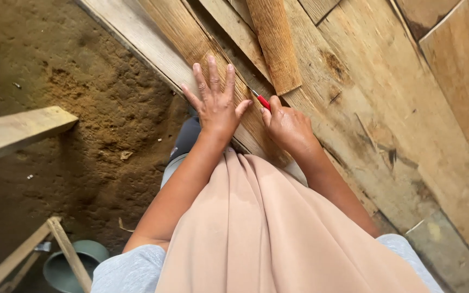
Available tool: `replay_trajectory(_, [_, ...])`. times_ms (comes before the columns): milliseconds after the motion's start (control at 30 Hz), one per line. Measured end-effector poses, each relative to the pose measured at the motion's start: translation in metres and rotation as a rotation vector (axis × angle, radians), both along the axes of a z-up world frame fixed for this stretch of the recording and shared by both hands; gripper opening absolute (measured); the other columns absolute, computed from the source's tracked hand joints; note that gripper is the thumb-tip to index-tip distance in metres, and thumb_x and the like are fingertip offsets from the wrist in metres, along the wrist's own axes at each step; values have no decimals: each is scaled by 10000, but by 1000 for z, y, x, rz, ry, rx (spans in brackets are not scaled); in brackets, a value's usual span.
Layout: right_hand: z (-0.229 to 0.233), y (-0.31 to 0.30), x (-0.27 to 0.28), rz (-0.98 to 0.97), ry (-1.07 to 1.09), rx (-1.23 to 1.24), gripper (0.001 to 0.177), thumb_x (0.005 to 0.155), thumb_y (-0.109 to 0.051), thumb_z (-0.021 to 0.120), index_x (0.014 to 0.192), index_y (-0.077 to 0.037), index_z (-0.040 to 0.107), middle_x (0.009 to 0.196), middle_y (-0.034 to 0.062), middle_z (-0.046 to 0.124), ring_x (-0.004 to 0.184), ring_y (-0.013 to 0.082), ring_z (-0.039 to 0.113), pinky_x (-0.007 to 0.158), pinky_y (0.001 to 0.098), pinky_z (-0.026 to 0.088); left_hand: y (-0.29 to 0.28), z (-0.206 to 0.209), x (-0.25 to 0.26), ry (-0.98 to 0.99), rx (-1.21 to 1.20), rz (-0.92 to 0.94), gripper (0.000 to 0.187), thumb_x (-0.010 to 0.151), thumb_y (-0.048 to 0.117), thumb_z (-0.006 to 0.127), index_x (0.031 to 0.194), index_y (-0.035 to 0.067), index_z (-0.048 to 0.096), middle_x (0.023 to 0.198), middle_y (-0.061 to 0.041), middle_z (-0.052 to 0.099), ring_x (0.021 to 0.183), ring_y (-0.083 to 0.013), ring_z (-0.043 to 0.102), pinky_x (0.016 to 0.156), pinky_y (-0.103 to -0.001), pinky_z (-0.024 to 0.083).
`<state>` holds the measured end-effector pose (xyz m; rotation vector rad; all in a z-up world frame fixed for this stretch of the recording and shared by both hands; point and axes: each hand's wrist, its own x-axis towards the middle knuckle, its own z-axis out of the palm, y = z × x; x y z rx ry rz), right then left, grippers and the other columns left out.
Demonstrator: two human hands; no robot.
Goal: The person uses a utility knife to shave thin strips from a long piece of wood on a wooden workbench. They repeatedly position the wood, cut along its length, and remove the shavings by hand.
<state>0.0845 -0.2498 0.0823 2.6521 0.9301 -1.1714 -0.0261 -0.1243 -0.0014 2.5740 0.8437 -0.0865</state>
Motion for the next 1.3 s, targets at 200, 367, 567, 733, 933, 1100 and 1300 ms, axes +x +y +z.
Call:
replay_trajectory(200, [5, -6, -9, -44, 16, -78, 420, 1044, -507, 307, 1199, -147, 458, 1000, 263, 713, 990, 542, 694, 889, 650, 509, 4, 4, -2, 26, 94, -27, 1007, 851, 638, 795, 1622, 179, 338, 1676, -240, 42, 1503, -562, 18, 1030, -895, 145])
replay_trajectory(367, [41, -21, -8, -128, 47, -99, 427, 1035, -454, 348, 1181, -83, 504, 1038, 332, 698, 1039, 577, 658, 919, 672, 484, 13, 0, 0, 12, 86, -32, 982, 827, 683, 770, 1600, 216, 384, 1672, -207, 110, 1500, -534, 61, 1027, -882, 170])
replay_trajectory(567, [42, -45, 13, -390, 91, 230, 366, 1033, -393, 485, 1191, -77, 579, 1064, 329, 683, 1061, 548, 642, 910, 626, 477, 26, 16, -4, -55, -34, 32, 827, 901, 428, 782, 1590, 189, 392, 1665, -183, 170, 1507, -497, 98, 1096, -828, 165])
replay_trajectory(733, [-6, -66, 4, -427, 80, 404, 330, 935, -363, 710, 1152, -125, 639, 1039, 241, 702, 1054, 483, 668, 895, 564, 527, -15, 20, -23, -10, 7, 151, 631, 1002, 189, 629, 1580, 110, 391, 1682, -199, 159, 1531, -479, 34, 1142, -794, 61])
replay_trajectory(933, [-11, -52, -5, -359, 171, 322, 397, 891, -239, 772, 1222, -145, 576, 1105, 211, 706, 1051, 421, 700, 936, 557, 546, -60, 4, -35, 65, -7, 53, 924, 979, 468, 664, 1639, 62, 161, 1700, -239, 15, 1535, -525, -9, 1144, -795, 9])
replay_trajectory(1100, [-24, -58, 3, -328, 133, 353, 424, 912, -206, 755, 1261, -97, 539, 1089, 263, 712, 1025, 472, 699, 891, 618, 563, -57, 3, -22, 67, -12, 34, 930, 964, 653, 593, 1633, 103, 255, 1704, -220, 21, 1537, -501, -48, 1141, -786, -30])
replay_trajectory(1300, [-17, -49, -6, -137, 23, 336, 383, 1083, -459, 413, 1322, -159, 421, 1049, 249, 659, 963, 527, 688, 835, 675, 533, -58, -16, -15, 61, 18, 28, 1028, 906, 654, 673, 1628, 65, 242, 1703, -224, 21, 1554, -473, -26, 1164, -776, 51])
